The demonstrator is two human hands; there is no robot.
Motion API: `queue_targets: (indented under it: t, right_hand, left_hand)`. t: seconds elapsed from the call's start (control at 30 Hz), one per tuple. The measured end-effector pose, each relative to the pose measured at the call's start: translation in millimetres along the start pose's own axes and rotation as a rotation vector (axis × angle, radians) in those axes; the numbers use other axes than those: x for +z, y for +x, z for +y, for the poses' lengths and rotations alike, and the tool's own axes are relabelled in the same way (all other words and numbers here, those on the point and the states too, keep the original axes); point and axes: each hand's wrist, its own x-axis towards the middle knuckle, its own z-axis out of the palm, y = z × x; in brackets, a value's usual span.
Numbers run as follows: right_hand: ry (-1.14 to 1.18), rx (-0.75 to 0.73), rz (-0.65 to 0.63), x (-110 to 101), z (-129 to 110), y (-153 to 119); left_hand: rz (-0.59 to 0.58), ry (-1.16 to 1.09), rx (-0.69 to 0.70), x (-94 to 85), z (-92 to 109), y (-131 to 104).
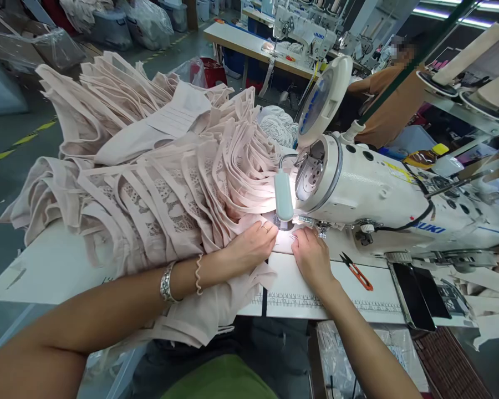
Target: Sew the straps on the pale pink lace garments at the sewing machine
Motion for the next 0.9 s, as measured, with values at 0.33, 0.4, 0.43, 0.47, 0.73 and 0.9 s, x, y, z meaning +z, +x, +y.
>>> queue_targets:
  t: [0.33, 0.4, 0.43, 0.47, 0.73, 0.9]
  right_hand:
    - [0.094, 0.162, -0.3, -5, -21, 27]
    - [0.119, 0.184, -0.246, -1, -31, 24]
    - [0.127, 0.193, -0.219, 1, -34, 22]
    - [0.136, 0.201, -0.187, 3, -36, 19]
    - [0.327, 0.303, -0.141, 4, -30, 11]
    - [0.352, 0.281, -0.112, 3, -31, 10]
  left_hand:
    - [-0.022, -0.219, 0.039, 3.3, -6, 3]
    - [-0.008, -0.31, -0.045, 7.1, -8, 2]
    - [0.016, -0.382, -0.121, 9.2, -9, 1]
    - [0.057, -0.468, -0.195, 11.3, -9, 0]
    - [0.127, -0.574, -0.027, 10.4, 7, -8]
    - [0.03, -0.393, -0.014, 1.6, 8, -8]
